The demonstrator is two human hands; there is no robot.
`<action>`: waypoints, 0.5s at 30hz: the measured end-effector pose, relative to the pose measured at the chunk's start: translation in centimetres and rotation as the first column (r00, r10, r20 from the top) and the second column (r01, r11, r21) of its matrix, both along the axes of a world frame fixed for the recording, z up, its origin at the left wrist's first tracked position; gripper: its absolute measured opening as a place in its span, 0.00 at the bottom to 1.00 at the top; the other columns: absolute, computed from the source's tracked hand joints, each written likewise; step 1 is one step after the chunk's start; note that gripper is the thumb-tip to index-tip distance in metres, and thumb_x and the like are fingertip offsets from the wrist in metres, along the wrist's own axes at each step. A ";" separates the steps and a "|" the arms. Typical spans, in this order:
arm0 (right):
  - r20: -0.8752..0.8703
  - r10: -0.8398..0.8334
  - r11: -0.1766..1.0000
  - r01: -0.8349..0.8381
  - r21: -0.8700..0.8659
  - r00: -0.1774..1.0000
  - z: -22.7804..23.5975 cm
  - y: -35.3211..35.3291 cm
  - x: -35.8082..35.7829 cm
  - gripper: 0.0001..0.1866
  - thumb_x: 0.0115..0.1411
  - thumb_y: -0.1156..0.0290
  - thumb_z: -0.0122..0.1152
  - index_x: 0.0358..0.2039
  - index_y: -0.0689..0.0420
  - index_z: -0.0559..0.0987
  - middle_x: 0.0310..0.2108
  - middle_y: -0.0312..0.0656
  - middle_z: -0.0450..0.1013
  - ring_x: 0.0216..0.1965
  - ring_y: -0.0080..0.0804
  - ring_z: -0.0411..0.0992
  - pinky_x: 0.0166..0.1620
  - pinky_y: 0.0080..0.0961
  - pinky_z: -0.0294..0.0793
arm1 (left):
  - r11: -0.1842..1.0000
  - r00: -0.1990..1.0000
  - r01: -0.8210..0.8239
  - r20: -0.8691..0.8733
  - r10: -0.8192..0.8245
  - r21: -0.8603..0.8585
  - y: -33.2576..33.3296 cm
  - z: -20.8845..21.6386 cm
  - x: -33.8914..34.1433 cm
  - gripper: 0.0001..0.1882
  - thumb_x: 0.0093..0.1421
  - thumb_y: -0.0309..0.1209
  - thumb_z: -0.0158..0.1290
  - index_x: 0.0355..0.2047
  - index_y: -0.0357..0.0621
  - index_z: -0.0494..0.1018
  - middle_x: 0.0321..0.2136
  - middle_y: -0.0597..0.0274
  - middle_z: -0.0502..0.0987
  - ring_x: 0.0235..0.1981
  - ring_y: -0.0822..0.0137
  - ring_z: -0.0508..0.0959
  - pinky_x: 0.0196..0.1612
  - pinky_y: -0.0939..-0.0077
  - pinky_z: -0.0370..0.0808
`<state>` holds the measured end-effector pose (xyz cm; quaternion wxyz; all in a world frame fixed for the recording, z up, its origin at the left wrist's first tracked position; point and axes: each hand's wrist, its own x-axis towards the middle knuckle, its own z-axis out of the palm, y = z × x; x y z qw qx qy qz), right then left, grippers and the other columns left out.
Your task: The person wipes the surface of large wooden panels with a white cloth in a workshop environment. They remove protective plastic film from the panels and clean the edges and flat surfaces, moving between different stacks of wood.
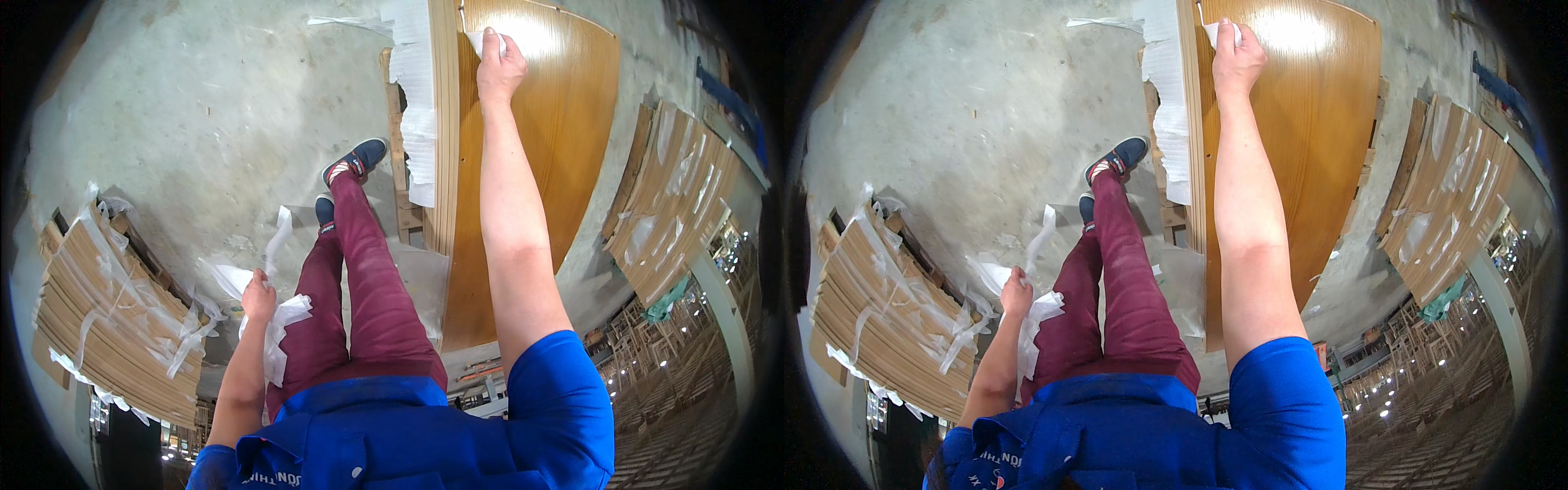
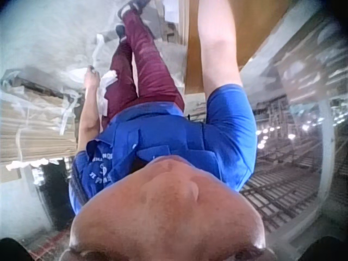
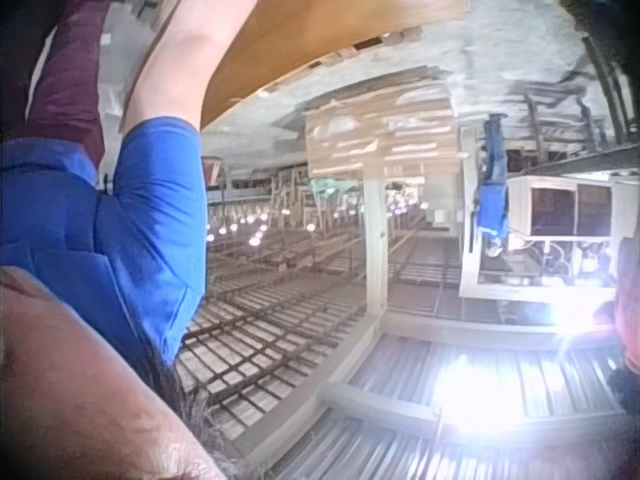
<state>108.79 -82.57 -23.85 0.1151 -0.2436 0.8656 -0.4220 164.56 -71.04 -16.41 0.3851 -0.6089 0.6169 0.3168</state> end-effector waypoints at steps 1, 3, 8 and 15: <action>0.000 0.004 1.000 -0.004 0.012 1.000 0.1 0.6 0.5 0.18 0.56 0.58 0.58 0.32 0.63 0.79 0.24 0.47 0.76 0.26 0.33 0.73 0.32 0.29 0.72 | 0.996 0.999 -0.025 0.045 0.021 0.085 0.4 -0.2 -0.2 0.18 0.48 0.30 0.51 0.42 0.51 0.66 0.32 0.50 0.76 0.36 0.47 0.76 0.40 0.52 0.71; 0.012 -0.022 1.000 0.022 -0.017 1.000 0.3 2.2 1.1 0.18 0.56 0.58 0.58 0.32 0.63 0.79 0.24 0.46 0.76 0.26 0.32 0.73 0.32 0.29 0.72 | 0.991 0.998 -0.035 0.054 0.028 0.127 1.0 -0.7 -0.3 0.18 0.48 0.30 0.51 0.42 0.53 0.68 0.30 0.50 0.77 0.35 0.46 0.77 0.40 0.53 0.72; 0.049 -0.042 0.999 0.043 -0.011 0.998 1.2 6.7 3.4 0.18 0.57 0.59 0.58 0.32 0.64 0.79 0.24 0.44 0.76 0.26 0.29 0.72 0.33 0.27 0.71 | 0.979 0.998 -0.068 0.004 0.068 0.193 2.9 -1.8 2.1 0.15 0.47 0.34 0.52 0.38 0.53 0.73 0.30 0.48 0.78 0.36 0.47 0.78 0.40 0.55 0.73; 0.047 -0.098 0.995 0.098 0.005 0.994 1.7 15.2 7.3 0.16 0.56 0.60 0.59 0.30 0.63 0.79 0.21 0.45 0.75 0.25 0.29 0.72 0.33 0.27 0.71 | 0.983 0.998 -0.067 -0.001 0.069 0.173 4.9 -2.9 6.0 0.18 0.48 0.43 0.51 0.36 0.47 0.74 0.33 0.45 0.78 0.38 0.46 0.77 0.42 0.56 0.73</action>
